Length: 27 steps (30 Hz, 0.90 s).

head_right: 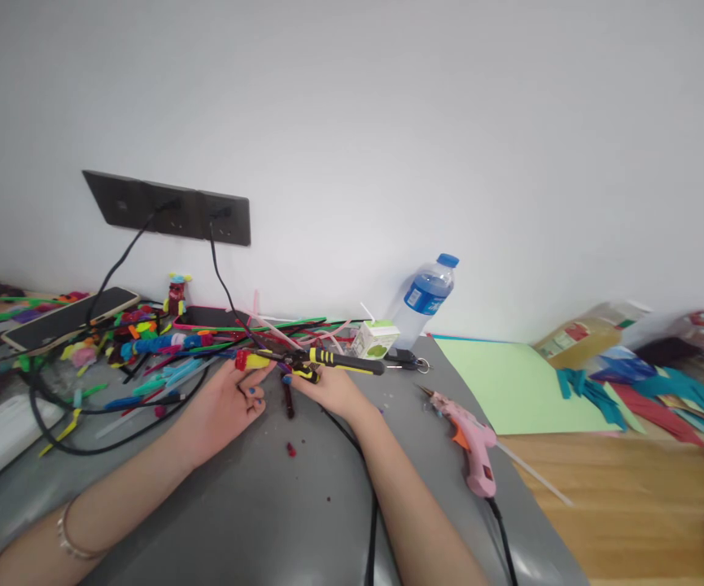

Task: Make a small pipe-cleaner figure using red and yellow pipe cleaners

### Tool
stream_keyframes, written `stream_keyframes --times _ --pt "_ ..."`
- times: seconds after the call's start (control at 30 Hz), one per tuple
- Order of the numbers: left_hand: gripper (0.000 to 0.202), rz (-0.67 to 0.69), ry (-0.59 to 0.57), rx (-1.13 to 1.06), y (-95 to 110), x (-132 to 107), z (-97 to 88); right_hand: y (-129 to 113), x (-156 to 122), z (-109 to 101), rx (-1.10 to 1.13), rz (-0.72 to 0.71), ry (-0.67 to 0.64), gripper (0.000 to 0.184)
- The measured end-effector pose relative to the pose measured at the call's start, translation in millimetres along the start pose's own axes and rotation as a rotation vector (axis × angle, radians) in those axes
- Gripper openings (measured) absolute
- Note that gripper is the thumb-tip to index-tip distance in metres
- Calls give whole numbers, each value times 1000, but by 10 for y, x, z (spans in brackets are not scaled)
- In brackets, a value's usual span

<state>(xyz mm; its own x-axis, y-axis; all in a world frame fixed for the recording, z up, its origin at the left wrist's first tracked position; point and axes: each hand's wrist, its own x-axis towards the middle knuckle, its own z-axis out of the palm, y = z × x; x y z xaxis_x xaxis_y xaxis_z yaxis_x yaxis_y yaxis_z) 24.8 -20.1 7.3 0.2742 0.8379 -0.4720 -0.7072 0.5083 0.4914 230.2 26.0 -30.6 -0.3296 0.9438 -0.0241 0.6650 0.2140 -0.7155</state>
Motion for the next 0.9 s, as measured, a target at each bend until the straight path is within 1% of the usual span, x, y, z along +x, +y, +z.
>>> stream_keyframes --times 0.17,0.33,0.5,0.73,0.9 --pt "29 7 9 1 3 1 17 -26 -9 -3 49 -55 11 40" --pt "31 9 -6 -1 2 10 9 -46 -21 -25 27 0 -17 44" --pt "28 9 -5 0 -3 6 0 -24 -15 -20 7 -42 -4 44" --pt "28 1 -2 -12 5 -5 19 -42 -13 -23 -28 0 -18 45" --pt "28 1 5 -7 0 -6 24 -47 -18 -28 2 -53 -18 42"
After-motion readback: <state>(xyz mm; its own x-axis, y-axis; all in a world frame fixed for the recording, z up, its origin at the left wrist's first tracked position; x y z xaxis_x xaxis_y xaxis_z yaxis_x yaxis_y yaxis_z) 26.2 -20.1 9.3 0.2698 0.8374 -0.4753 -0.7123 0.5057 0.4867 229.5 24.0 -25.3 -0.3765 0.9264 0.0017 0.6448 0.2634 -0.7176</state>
